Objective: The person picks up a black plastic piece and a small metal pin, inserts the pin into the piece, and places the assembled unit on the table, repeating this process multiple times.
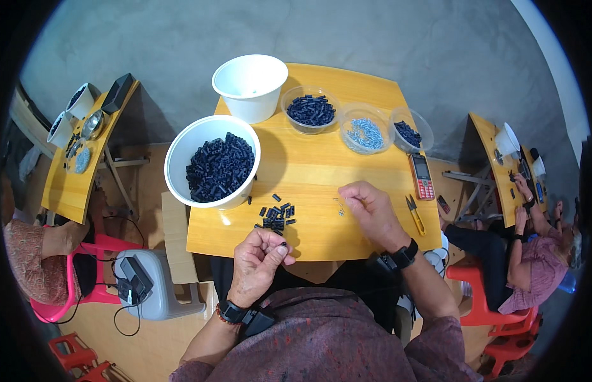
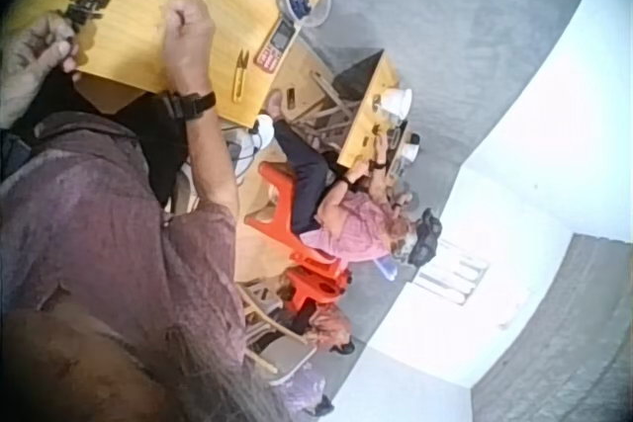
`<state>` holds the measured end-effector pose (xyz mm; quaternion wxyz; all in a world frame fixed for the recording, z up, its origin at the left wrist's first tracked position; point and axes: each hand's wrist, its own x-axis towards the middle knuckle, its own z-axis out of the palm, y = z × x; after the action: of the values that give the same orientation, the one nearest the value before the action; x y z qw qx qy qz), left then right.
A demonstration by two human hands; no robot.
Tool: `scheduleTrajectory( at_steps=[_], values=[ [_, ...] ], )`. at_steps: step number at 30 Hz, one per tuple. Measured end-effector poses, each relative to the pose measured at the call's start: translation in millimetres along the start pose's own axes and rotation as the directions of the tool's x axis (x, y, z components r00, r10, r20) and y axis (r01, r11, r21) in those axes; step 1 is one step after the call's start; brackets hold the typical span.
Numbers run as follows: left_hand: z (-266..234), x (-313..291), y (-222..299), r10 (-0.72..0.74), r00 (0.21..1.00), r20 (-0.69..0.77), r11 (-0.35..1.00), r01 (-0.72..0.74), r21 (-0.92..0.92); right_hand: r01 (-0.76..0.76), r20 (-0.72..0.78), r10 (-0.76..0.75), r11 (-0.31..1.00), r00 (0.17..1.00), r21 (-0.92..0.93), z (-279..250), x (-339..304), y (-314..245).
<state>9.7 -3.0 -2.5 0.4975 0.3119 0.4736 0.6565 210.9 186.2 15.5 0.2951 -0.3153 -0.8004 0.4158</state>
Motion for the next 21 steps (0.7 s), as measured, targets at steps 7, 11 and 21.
scheduleTrajectory(
  at_steps=[7,11,21],
  values=[
    [0.3,-0.2,0.7,-0.001,1.000,0.007,1.000,0.001,0.023,0.050,0.074,-0.046,0.997,0.996,-0.052,4.2,6.6,2.1],
    [-0.6,0.5,0.5,-0.003,1.000,0.007,1.000,0.003,0.016,0.042,0.083,-0.034,0.995,0.996,-0.094,3.6,3.6,-1.8],
    [-1.0,1.4,-1.0,-0.001,1.000,0.010,1.000,0.001,0.008,-0.172,0.086,0.167,0.984,0.982,0.050,-0.8,4.6,-3.9]
  ],
)
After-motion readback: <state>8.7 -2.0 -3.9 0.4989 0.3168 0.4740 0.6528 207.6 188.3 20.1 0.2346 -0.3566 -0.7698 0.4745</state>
